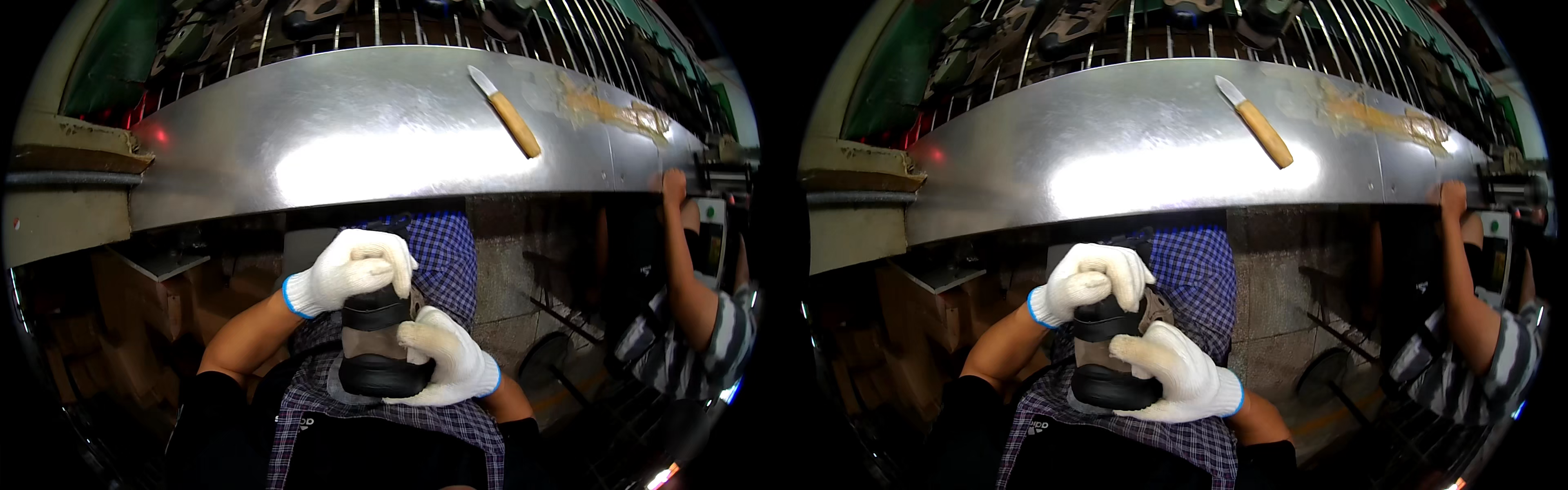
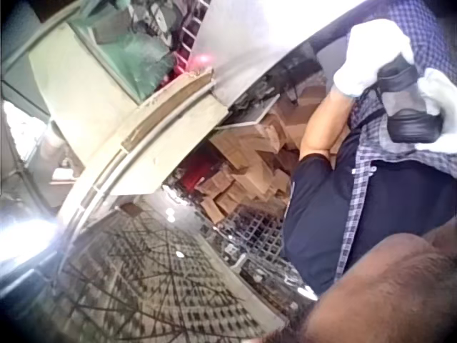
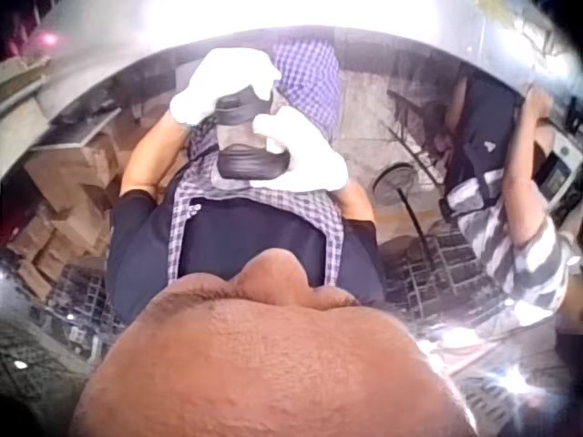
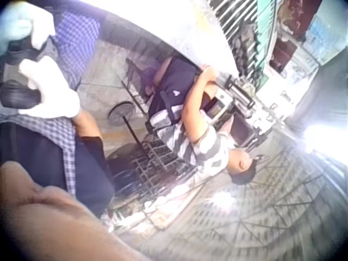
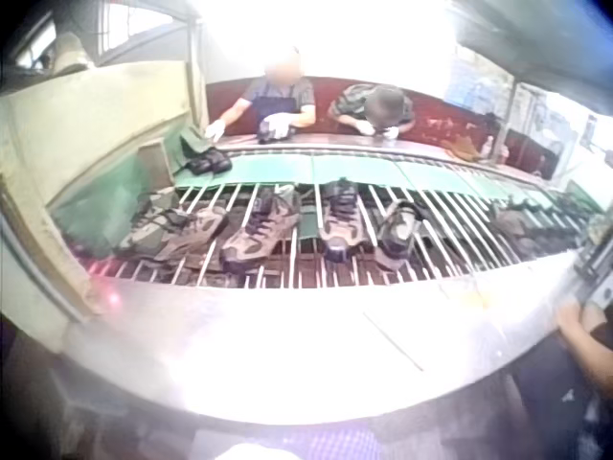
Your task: The person takes shoes from a conveyor belt, scrapes the edges of the soles with a knife, and wipes them with a cloth.
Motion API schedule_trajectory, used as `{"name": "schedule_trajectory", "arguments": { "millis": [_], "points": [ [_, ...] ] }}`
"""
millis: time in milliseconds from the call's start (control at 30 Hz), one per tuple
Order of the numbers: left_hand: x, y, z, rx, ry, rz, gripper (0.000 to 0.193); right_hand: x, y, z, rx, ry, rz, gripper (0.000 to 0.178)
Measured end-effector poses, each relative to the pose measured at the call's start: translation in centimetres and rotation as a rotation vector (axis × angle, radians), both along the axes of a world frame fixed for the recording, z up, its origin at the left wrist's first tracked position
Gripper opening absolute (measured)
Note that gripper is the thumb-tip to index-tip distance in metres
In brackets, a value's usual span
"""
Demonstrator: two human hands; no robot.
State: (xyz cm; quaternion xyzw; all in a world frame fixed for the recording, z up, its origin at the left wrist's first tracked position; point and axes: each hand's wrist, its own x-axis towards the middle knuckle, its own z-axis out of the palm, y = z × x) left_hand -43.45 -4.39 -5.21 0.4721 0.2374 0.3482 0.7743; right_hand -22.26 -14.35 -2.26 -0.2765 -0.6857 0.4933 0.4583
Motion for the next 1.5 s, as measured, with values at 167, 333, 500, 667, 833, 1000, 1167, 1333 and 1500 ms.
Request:
{"name": "schedule_trajectory", "arguments": {
  "millis": [167,333,500,667,833,1000,1167,1333,1500],
  "points": [
    [0.8,-0.9,0.8,0.042,0.023,-0.05,0.035,0.6,-1.1,0.3,0.002,0.018,-0.017,0.088],
    [1.0,-1.3,1.3,0.086,0.007,-0.061,0.021,2.8,-0.4,3.4,-0.083,-0.287,-0.006,0.108],
    [0.3,-1.8,3.4,0.113,0.007,0.089,0.03,3.8,1.2,7.1,-0.009,-0.738,-0.113,0.126],
    [-3.1,-2.3,12.9,0.447,-0.053,0.405,0.036,1.9,3.9,9.8,0.428,-0.307,-0.145,0.126],
    [-4.4,-1.1,17.5,1.012,0.324,0.806,0.047,-1.0,8.5,8.9,-0.323,0.33,-0.362,0.079],
    [-1.5,3.4,12.4,1.374,0.785,0.731,0.084,-1.6,14.4,3.4,-0.413,0.532,-0.356,0.054],
    [-1.9,4.7,15.0,1.214,0.849,0.476,0.084,-1.5,14.5,1.6,-0.379,0.523,-0.473,0.059],
    [-1.0,4.8,13.7,1.293,0.863,0.604,0.08,-2.0,15.0,0.2,-0.2,0.398,-0.574,0.058],
    [0.3,4.0,11.5,1.38,0.856,0.69,0.066,0.1,15.0,1.2,-0.202,0.164,-0.541,0.048]
  ]
}}
